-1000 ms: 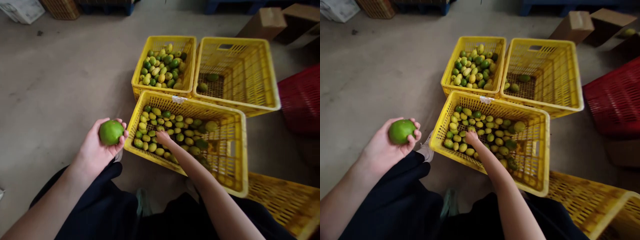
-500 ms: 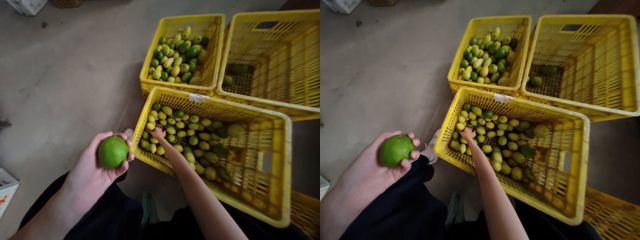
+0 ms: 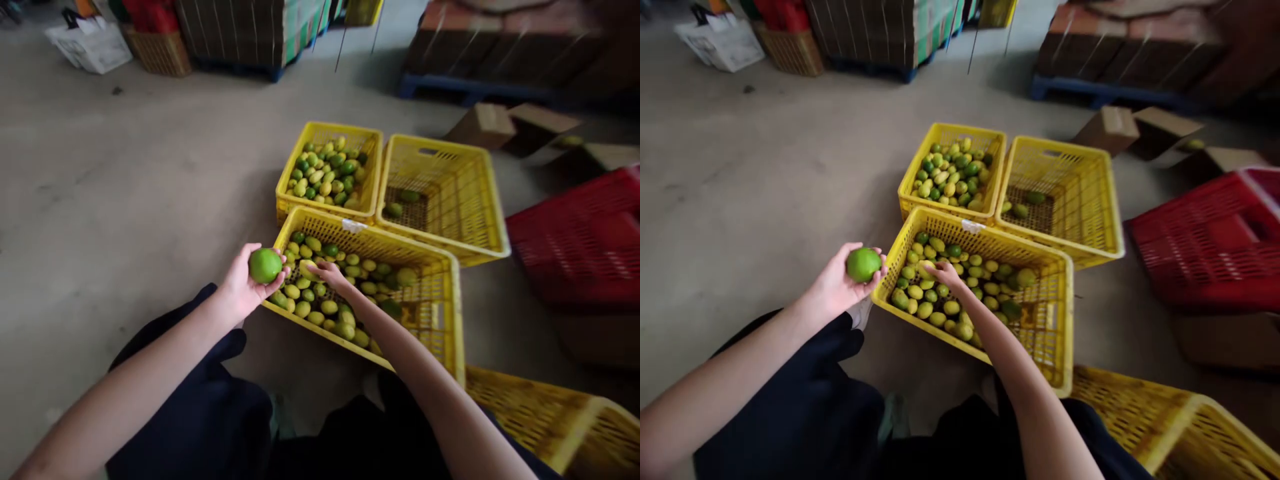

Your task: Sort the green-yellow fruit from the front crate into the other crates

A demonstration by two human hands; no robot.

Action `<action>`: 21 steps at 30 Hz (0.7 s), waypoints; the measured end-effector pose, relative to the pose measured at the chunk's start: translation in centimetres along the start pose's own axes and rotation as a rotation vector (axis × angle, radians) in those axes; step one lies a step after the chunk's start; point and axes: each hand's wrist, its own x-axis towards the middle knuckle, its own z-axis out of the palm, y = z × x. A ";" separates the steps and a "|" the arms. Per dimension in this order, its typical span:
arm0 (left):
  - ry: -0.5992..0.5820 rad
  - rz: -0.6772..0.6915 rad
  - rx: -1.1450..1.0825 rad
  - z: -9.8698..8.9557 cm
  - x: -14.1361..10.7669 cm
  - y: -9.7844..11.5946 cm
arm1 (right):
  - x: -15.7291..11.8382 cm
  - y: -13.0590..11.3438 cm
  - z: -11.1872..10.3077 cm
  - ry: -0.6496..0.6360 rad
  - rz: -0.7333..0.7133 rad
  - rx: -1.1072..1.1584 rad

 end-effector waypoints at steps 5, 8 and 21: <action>-0.115 0.042 -0.046 1.3 0.9 -2.3 | -7.4 -8.6 -4.4 0.012 -0.108 0.260; -0.256 0.016 -0.075 2.5 1.0 -3.8 | -13.2 -11.8 -6.2 0.038 -0.192 0.625; -0.517 0.021 0.150 5.2 1.6 -9.8 | -22.6 -10.0 -5.2 0.208 -0.254 0.844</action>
